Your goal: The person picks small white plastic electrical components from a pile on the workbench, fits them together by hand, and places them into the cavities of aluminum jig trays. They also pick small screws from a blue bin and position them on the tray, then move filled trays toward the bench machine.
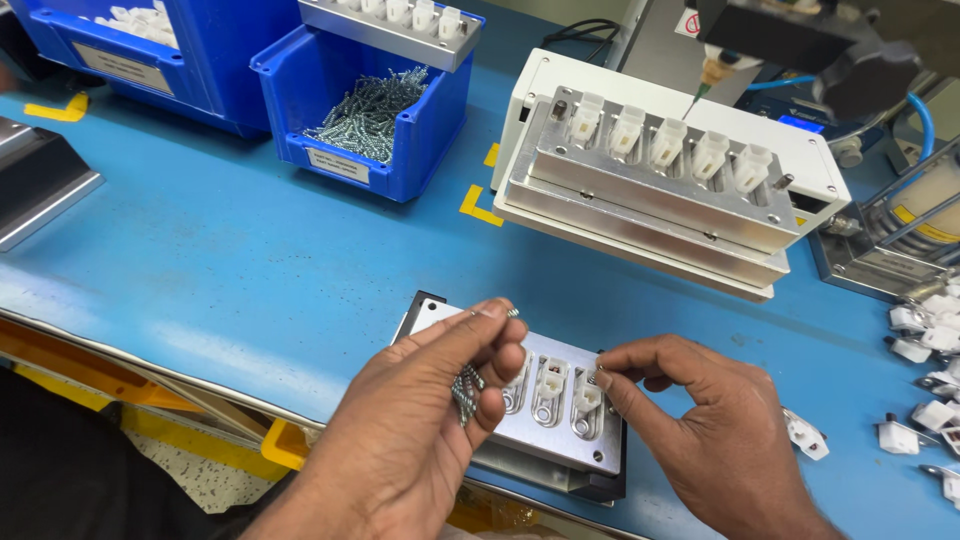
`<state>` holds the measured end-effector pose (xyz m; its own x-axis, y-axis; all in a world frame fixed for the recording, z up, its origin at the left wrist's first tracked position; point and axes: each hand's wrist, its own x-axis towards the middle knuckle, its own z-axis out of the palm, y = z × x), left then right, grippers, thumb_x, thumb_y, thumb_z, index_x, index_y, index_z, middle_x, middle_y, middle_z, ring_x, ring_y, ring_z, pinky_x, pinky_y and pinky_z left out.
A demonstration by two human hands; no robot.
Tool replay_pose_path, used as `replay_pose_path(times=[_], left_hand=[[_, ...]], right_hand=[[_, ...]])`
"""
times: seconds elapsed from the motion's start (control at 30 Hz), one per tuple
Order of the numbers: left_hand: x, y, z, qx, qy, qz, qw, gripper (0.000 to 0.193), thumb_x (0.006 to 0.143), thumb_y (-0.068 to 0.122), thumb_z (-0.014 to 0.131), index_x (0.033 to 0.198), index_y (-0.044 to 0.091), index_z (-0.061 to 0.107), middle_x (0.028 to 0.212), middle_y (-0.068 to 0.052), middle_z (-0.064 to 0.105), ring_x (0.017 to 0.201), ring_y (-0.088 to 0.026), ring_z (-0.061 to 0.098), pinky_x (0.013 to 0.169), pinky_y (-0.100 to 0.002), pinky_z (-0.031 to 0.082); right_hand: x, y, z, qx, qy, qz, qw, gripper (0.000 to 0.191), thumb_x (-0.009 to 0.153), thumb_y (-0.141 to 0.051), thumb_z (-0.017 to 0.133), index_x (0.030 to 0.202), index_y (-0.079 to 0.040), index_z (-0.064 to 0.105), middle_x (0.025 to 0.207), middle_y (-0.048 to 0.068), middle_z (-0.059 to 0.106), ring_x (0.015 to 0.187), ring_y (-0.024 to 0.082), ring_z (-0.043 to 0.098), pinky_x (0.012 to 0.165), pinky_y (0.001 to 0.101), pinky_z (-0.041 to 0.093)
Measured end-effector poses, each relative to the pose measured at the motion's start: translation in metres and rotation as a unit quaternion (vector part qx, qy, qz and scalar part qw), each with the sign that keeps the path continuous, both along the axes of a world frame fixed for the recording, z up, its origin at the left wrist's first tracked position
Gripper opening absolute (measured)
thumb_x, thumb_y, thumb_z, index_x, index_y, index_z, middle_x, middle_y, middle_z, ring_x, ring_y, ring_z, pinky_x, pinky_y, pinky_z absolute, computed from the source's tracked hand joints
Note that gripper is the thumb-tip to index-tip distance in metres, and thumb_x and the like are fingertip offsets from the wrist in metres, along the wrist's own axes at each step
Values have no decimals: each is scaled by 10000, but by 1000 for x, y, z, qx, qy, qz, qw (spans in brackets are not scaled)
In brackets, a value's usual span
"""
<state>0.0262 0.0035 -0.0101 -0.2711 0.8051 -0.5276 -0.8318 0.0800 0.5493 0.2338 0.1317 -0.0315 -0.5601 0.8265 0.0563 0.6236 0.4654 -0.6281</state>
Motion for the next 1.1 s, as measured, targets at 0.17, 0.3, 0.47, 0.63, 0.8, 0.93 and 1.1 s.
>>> replay_pose_path(times=[0.17, 0.3, 0.47, 0.63, 0.8, 0.93, 1.1], left_hand=[[2, 3, -9, -2, -13, -25, 1000, 356, 956, 189, 705, 1268, 22, 659, 1027, -84, 778, 894, -120, 690, 679, -259, 479], [6, 6, -11, 24, 34, -74, 996, 392, 972, 184, 687, 1329, 29, 641, 1042, -80, 781, 904, -105, 686, 685, -240, 487], [18, 11, -6, 28, 136, -89, 986, 406, 961, 211, 727, 1314, 15, 677, 934, -87, 783, 790, -90, 666, 594, -234, 476], [19, 8, 4, -38, 233, -135, 962, 371, 943, 283, 711, 1229, 47, 717, 875, -48, 799, 736, -65, 694, 571, -213, 484], [25, 9, 13, -113, 270, -188, 938, 299, 990, 347, 667, 1204, 140, 697, 791, -25, 661, 670, -74, 545, 578, -219, 440], [14, 3, 20, -100, 306, -79, 943, 285, 999, 362, 647, 1164, 138, 705, 751, 16, 600, 628, -67, 497, 553, -237, 421], [-6, -5, 22, -130, 206, -17, 970, 274, 1000, 364, 658, 1122, 125, 710, 715, 36, 505, 592, -57, 410, 480, -238, 333]], right_hand=[[0, -6, 6, 163, 69, 164, 971, 185, 870, -195, 751, 1028, -105, 780, 1124, 12, 782, 1095, 137, 703, 902, 303, 573], [-7, -5, 25, -36, 46, 42, 997, 323, 897, -258, 815, 1190, -126, 838, 1188, 12, 756, 1010, 192, 661, 859, 340, 576], [-27, -12, 38, -305, 233, -36, 923, 326, 919, -218, 791, 1183, -31, 747, 1083, 112, 779, 1021, 181, 661, 895, 361, 533], [-34, -13, 38, -329, 237, -66, 912, 283, 927, -184, 778, 1131, 8, 743, 989, 122, 788, 966, 188, 687, 856, 341, 512], [-25, -4, 33, -327, 214, -58, 919, 214, 950, -141, 757, 1086, 22, 728, 939, 104, 734, 838, 164, 589, 751, 333, 482], [-22, -6, 26, -328, 234, -77, 912, 217, 944, -138, 735, 1063, 44, 736, 898, 85, 689, 809, 144, 568, 724, 315, 464], [-22, -14, 30, -6, 8, -64, 998, 122, 949, -173, 769, 1033, -87, 788, 967, 7, 754, 714, 200, 511, 606, 341, 513]])
